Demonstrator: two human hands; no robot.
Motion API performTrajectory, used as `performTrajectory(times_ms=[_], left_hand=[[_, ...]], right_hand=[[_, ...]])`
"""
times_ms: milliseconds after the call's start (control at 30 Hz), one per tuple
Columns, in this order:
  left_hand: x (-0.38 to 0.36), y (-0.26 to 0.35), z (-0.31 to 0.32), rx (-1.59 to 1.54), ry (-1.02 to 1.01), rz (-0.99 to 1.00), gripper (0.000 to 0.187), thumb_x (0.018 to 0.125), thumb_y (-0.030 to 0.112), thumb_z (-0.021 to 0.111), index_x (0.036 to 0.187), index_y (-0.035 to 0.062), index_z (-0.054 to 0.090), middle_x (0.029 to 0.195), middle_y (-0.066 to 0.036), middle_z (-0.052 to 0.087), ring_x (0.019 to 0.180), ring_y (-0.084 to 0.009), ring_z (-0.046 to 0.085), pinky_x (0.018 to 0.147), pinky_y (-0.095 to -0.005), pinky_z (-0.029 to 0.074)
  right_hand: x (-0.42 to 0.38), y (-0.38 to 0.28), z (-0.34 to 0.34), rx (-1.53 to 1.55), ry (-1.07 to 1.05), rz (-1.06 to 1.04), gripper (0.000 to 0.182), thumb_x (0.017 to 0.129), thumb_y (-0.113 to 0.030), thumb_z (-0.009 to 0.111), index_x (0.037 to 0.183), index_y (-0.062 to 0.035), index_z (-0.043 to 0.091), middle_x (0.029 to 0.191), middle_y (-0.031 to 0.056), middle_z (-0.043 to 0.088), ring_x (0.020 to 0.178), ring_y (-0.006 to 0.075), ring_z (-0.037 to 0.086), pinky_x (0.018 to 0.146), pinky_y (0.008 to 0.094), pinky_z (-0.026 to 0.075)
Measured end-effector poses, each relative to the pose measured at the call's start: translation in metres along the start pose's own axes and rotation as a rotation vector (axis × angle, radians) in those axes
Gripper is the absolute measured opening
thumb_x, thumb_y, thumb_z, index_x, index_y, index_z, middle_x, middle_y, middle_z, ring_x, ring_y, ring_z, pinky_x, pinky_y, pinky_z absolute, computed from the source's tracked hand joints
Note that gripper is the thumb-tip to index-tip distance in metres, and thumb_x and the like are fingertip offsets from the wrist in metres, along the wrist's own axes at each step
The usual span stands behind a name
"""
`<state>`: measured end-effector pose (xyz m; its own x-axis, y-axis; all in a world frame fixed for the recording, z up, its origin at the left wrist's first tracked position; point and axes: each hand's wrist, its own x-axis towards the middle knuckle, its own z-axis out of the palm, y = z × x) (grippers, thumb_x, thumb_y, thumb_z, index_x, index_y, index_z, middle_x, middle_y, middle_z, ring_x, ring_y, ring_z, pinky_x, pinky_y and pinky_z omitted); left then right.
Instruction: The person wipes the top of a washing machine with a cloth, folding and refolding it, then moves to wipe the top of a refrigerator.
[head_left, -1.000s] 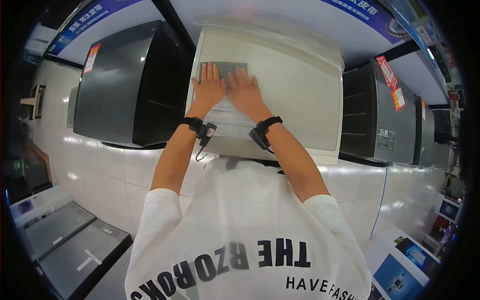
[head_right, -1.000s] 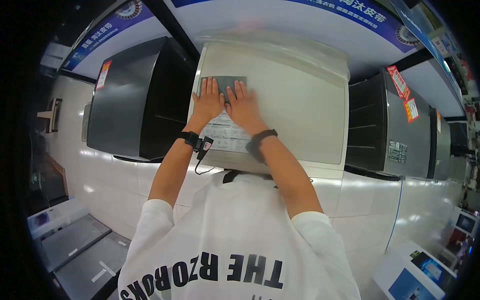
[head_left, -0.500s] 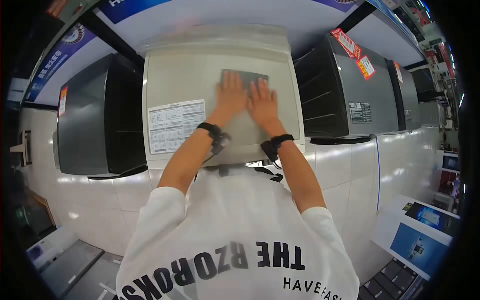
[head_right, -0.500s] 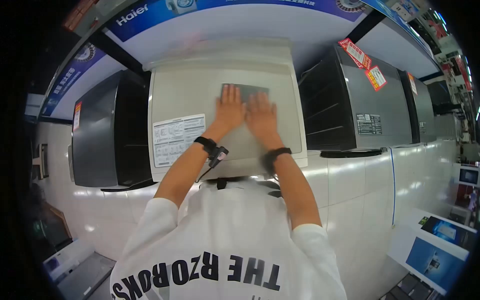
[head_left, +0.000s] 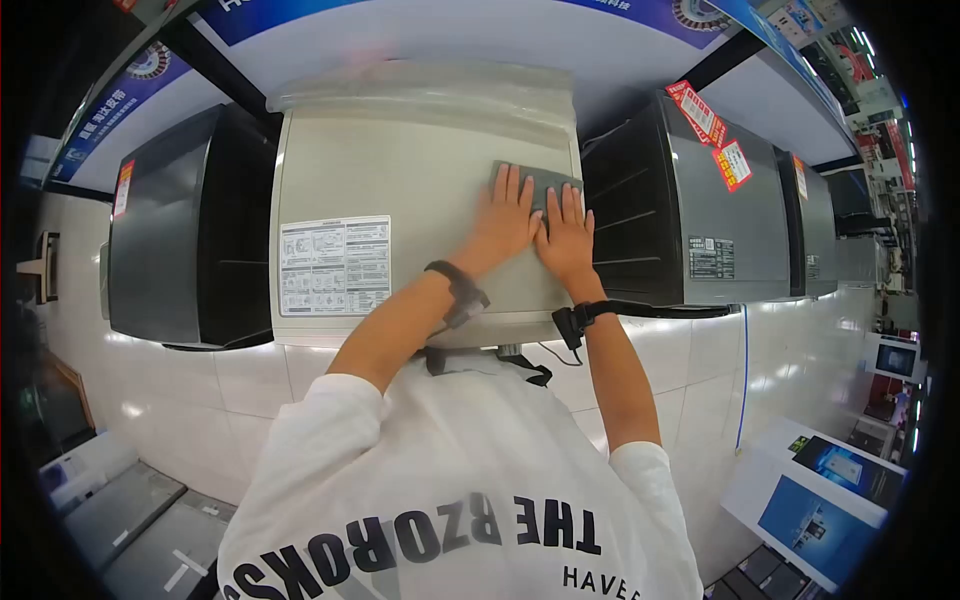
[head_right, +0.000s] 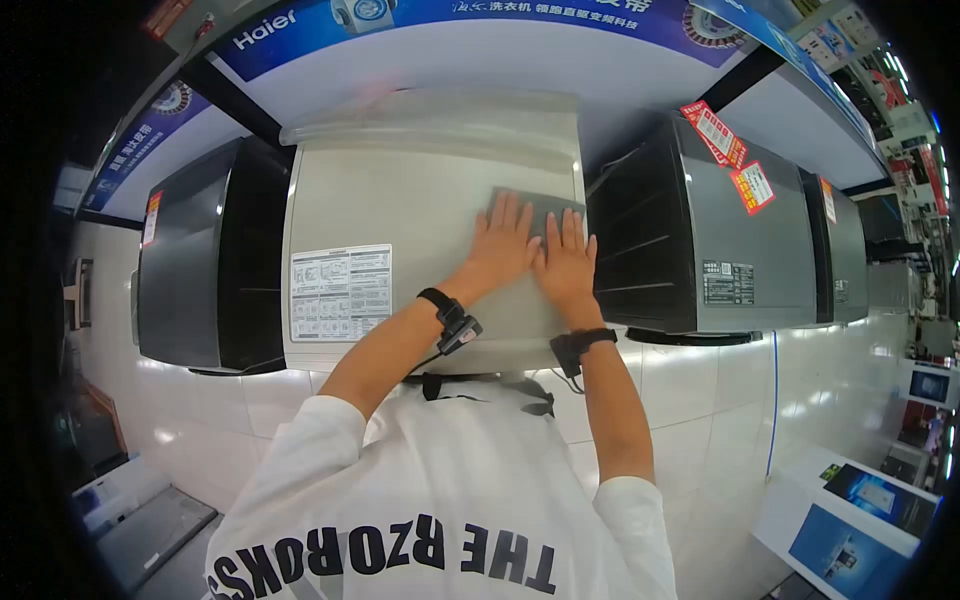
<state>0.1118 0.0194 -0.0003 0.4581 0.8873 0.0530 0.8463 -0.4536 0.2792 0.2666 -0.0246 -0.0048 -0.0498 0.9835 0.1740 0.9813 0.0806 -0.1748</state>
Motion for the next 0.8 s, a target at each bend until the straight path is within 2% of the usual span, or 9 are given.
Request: performTrajectory(times_ms=[67, 167, 367, 467, 567, 600, 733, 800], left_hand=[[0.014, -0.004, -0.004, 0.010, -0.055, -0.022, 0.067, 0.103, 0.043, 0.041, 0.155, 0.0024, 0.033, 0.164, -0.025, 0.023, 0.154, -0.0399, 0.016, 0.117, -0.0655, 0.022], [0.030, -0.020, -0.009, 0.057, -0.058, 0.025, 0.067, 0.103, 0.044, 0.041, 0.156, 0.0030, 0.033, 0.164, -0.024, 0.024, 0.154, -0.0383, 0.018, 0.117, -0.0643, 0.023], [0.045, -0.059, -0.021, 0.192, -0.090, 0.267, 0.064, 0.102, 0.038, 0.046, 0.154, 0.0028, 0.035, 0.165, -0.019, 0.025, 0.154, -0.0354, 0.021, 0.114, -0.0645, 0.030], [0.040, -0.067, -0.024, 0.176, -0.058, 0.296, 0.062, 0.101, 0.036, 0.048, 0.152, 0.0023, 0.039, 0.164, -0.017, 0.029, 0.153, -0.0310, 0.026, 0.111, -0.0662, 0.032], [0.037, -0.075, -0.035, 0.138, -0.083, 0.262, 0.060, 0.102, 0.038, 0.046, 0.150, 0.0020, 0.041, 0.162, -0.016, 0.034, 0.151, -0.0276, 0.032, 0.111, -0.0675, 0.031], [0.035, -0.078, -0.040, 0.112, -0.096, 0.248, 0.059, 0.103, 0.038, 0.045, 0.149, 0.0018, 0.043, 0.160, -0.016, 0.037, 0.150, -0.0278, 0.034, 0.111, -0.0678, 0.032], [0.040, -0.100, -0.050, 0.065, -0.078, 0.189, 0.056, 0.104, 0.040, 0.041, 0.144, 0.0011, 0.048, 0.157, -0.017, 0.043, 0.147, -0.0282, 0.038, 0.109, -0.0686, 0.032], [0.039, -0.116, -0.053, 0.046, -0.038, 0.154, 0.055, 0.105, 0.041, 0.040, 0.142, 0.0016, 0.051, 0.156, -0.017, 0.044, 0.146, -0.0283, 0.040, 0.109, -0.0688, 0.033]], right_hand=[[0.013, 0.001, -0.001, -0.002, -0.021, 0.008, 0.061, 0.098, -0.041, 0.047, 0.150, -0.0090, 0.047, 0.162, 0.0195, 0.032, 0.151, 0.0341, 0.029, 0.117, 0.0640, 0.024], [0.033, 0.003, -0.003, -0.019, -0.086, 0.003, 0.060, 0.100, -0.040, 0.045, 0.151, -0.0094, 0.046, 0.163, 0.0194, 0.030, 0.151, 0.0341, 0.030, 0.117, 0.0637, 0.023], [0.081, -0.003, -0.006, 0.017, -0.150, 0.075, 0.056, 0.102, -0.038, 0.041, 0.150, -0.0095, 0.049, 0.161, 0.0199, 0.034, 0.151, 0.0335, 0.030, 0.119, 0.0622, 0.022], [0.095, 0.000, -0.002, 0.002, -0.138, 0.050, 0.054, 0.102, -0.037, 0.043, 0.146, -0.0081, 0.053, 0.158, 0.0209, 0.040, 0.149, 0.0346, 0.034, 0.118, 0.0625, 0.024], [0.101, -0.003, 0.002, -0.065, -0.112, 0.030, 0.053, 0.101, -0.036, 0.045, 0.144, -0.0070, 0.055, 0.154, 0.0219, 0.045, 0.146, 0.0368, 0.039, 0.116, 0.0629, 0.028], [0.102, -0.004, 0.005, -0.091, -0.030, -0.019, 0.052, 0.099, -0.036, 0.047, 0.140, -0.0052, 0.058, 0.147, 0.0248, 0.052, 0.141, 0.0394, 0.044, 0.114, 0.0601, 0.032], [0.114, -0.022, 0.014, -0.056, 0.024, -0.085, 0.051, 0.096, -0.037, 0.052, 0.130, -0.0021, 0.065, 0.138, 0.0285, 0.058, 0.132, 0.0430, 0.053, 0.110, 0.0532, 0.039], [0.123, -0.040, 0.013, -0.006, -0.019, -0.097, 0.052, 0.095, -0.038, 0.053, 0.130, -0.0014, 0.065, 0.137, 0.0284, 0.058, 0.132, 0.0432, 0.053, 0.110, 0.0523, 0.040]])
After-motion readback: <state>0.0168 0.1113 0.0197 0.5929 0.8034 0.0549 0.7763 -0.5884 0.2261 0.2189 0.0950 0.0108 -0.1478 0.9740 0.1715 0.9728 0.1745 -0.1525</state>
